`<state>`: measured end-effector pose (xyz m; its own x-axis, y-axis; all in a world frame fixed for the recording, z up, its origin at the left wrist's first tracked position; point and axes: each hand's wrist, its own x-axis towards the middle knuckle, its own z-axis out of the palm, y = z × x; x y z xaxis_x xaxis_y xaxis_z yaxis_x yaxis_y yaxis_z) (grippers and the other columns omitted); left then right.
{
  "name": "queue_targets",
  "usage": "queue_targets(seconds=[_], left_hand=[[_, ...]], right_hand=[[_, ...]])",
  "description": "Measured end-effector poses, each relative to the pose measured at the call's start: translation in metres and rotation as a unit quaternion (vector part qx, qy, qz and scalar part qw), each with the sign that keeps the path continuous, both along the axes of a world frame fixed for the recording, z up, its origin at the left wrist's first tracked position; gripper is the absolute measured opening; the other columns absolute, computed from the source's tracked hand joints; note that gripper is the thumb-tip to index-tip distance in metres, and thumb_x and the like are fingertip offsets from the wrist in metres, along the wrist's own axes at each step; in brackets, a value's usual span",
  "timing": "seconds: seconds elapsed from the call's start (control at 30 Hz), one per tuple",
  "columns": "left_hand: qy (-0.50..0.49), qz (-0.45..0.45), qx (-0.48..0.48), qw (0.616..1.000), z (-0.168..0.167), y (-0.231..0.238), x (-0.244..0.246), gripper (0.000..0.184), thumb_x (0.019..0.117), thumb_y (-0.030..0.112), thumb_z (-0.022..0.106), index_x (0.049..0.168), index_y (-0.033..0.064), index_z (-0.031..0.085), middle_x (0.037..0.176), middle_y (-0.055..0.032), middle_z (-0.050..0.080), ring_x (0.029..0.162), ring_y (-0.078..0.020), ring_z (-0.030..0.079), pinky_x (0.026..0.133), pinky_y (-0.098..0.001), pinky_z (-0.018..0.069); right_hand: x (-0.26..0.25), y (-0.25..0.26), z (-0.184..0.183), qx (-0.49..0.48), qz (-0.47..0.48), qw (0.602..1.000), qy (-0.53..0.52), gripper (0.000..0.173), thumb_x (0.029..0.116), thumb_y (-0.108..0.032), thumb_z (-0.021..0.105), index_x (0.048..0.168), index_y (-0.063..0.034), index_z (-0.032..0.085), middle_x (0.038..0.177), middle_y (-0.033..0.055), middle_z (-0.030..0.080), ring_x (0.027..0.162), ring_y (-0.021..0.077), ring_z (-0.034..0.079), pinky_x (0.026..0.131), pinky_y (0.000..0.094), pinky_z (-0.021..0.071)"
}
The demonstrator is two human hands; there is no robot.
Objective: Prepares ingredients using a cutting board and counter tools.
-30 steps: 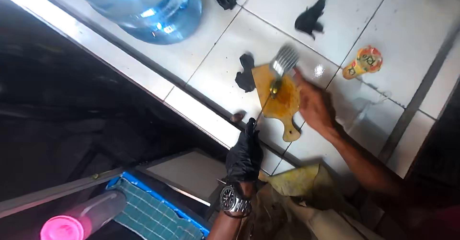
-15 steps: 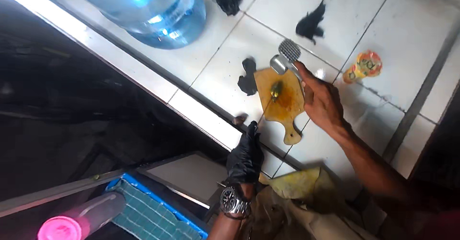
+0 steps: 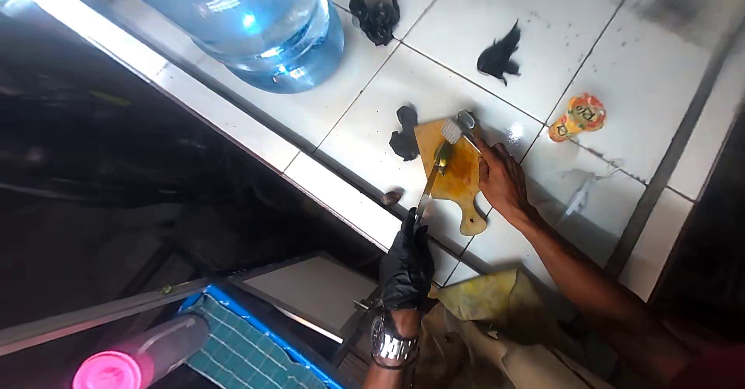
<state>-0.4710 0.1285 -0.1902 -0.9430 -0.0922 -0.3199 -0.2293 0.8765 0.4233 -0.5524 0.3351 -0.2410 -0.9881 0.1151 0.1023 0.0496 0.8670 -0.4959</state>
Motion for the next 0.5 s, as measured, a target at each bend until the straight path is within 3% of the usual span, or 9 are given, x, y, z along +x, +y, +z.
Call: queue_targets(seconds=[0.07, 0.1, 0.17, 0.2, 0.27, 0.37, 0.4, 0.5], left_hand=[[0.007, 0.015, 0.016, 1.000, 0.001, 0.004, 0.008, 0.043, 0.1083, 0.031, 0.046, 0.146, 0.0123, 0.054, 0.116, -0.0168, 0.072, 0.098, -0.0346, 0.072, 0.085, -0.0547, 0.0561], [0.008, 0.024, 0.025, 0.999, 0.001, 0.007, 0.012, 0.043, 0.1081, 0.030, 0.046, 0.146, 0.0108, 0.054, 0.115, -0.0171, 0.072, 0.097, -0.0339, 0.072, 0.084, -0.0538, 0.0566], [-0.005, 0.043, 0.057, 0.997, -0.001, 0.014, 0.019, 0.044, 0.1085, 0.027, 0.045, 0.148, 0.0090, 0.051, 0.110, -0.0165, 0.071, 0.090, -0.0311, 0.071, 0.081, -0.0520, 0.0567], [-0.011, 0.051, 0.075, 0.996, -0.002, 0.018, 0.022, 0.045, 0.1088, 0.025, 0.044, 0.150, 0.0087, 0.047, 0.108, -0.0157, 0.071, 0.087, -0.0292, 0.071, 0.080, -0.0502, 0.0570], [-0.022, 0.063, 0.116, 0.991, 0.000, 0.027, 0.030, 0.048, 0.1086, 0.021, 0.044, 0.154, 0.0055, 0.040, 0.108, -0.0159, 0.070, 0.089, -0.0270, 0.069, 0.082, -0.0466, 0.0574], [-0.005, 0.074, 0.198, 0.977, 0.001, 0.039, 0.046, 0.054, 0.1063, 0.016, 0.046, 0.157, 0.0020, 0.033, 0.116, -0.0164, 0.067, 0.097, -0.0226, 0.068, 0.088, -0.0415, 0.0568], [0.000, 0.067, 0.208, 0.976, 0.001, 0.043, 0.051, 0.055, 0.1062, 0.015, 0.047, 0.157, 0.0001, 0.032, 0.124, -0.0180, 0.066, 0.106, -0.0228, 0.068, 0.095, -0.0410, 0.0562], [0.025, 0.012, 0.173, 0.985, 0.002, 0.051, 0.064, 0.061, 0.1039, 0.022, 0.054, 0.154, -0.0058, 0.033, 0.134, -0.0226, 0.060, 0.118, -0.0263, 0.065, 0.100, -0.0414, 0.0539]], right_hand=[[0.007, -0.003, 0.003, 0.003, -0.013, 1.000, 0.016, 0.051, 0.1033, -0.017, 0.055, 0.154, -0.0173, 0.049, 0.145, 0.0207, 0.048, 0.111, 0.0403, 0.058, 0.081, 0.0548, 0.0517], [0.010, -0.008, 0.009, -0.011, -0.020, 1.000, 0.020, 0.050, 0.1026, -0.021, 0.057, 0.152, -0.0144, 0.051, 0.147, 0.0201, 0.047, 0.115, 0.0404, 0.057, 0.085, 0.0558, 0.0503], [0.023, -0.022, 0.026, -0.077, -0.023, 0.997, -0.014, 0.044, 0.1030, -0.032, 0.059, 0.140, -0.0074, 0.056, 0.123, 0.0167, 0.063, 0.103, 0.0338, 0.065, 0.083, 0.0532, 0.0556], [0.030, -0.028, 0.033, -0.125, -0.008, 0.990, -0.063, 0.045, 0.1034, -0.037, 0.059, 0.136, -0.0054, 0.056, 0.108, 0.0143, 0.068, 0.091, 0.0301, 0.068, 0.077, 0.0507, 0.0577], [0.040, -0.040, 0.041, -0.198, 0.032, 0.964, -0.173, 0.053, 0.1025, -0.047, 0.058, 0.137, -0.0063, 0.055, 0.091, 0.0108, 0.069, 0.079, 0.0273, 0.069, 0.071, 0.0496, 0.0573], [0.047, -0.053, 0.044, -0.237, 0.061, 0.934, -0.259, 0.060, 0.0995, -0.055, 0.059, 0.138, -0.0098, 0.054, 0.086, 0.0071, 0.068, 0.077, 0.0238, 0.067, 0.073, 0.0470, 0.0557], [0.049, -0.055, 0.045, -0.243, 0.064, 0.930, -0.267, 0.057, 0.0997, -0.053, 0.060, 0.138, -0.0106, 0.053, 0.086, 0.0059, 0.068, 0.077, 0.0221, 0.067, 0.072, 0.0451, 0.0554], [0.053, -0.057, 0.053, -0.228, 0.061, 0.932, -0.275, 0.044, 0.1047, -0.033, 0.055, 0.143, -0.0105, 0.050, 0.094, 0.0090, 0.069, 0.084, 0.0244, 0.068, 0.077, 0.0458, 0.0554]])
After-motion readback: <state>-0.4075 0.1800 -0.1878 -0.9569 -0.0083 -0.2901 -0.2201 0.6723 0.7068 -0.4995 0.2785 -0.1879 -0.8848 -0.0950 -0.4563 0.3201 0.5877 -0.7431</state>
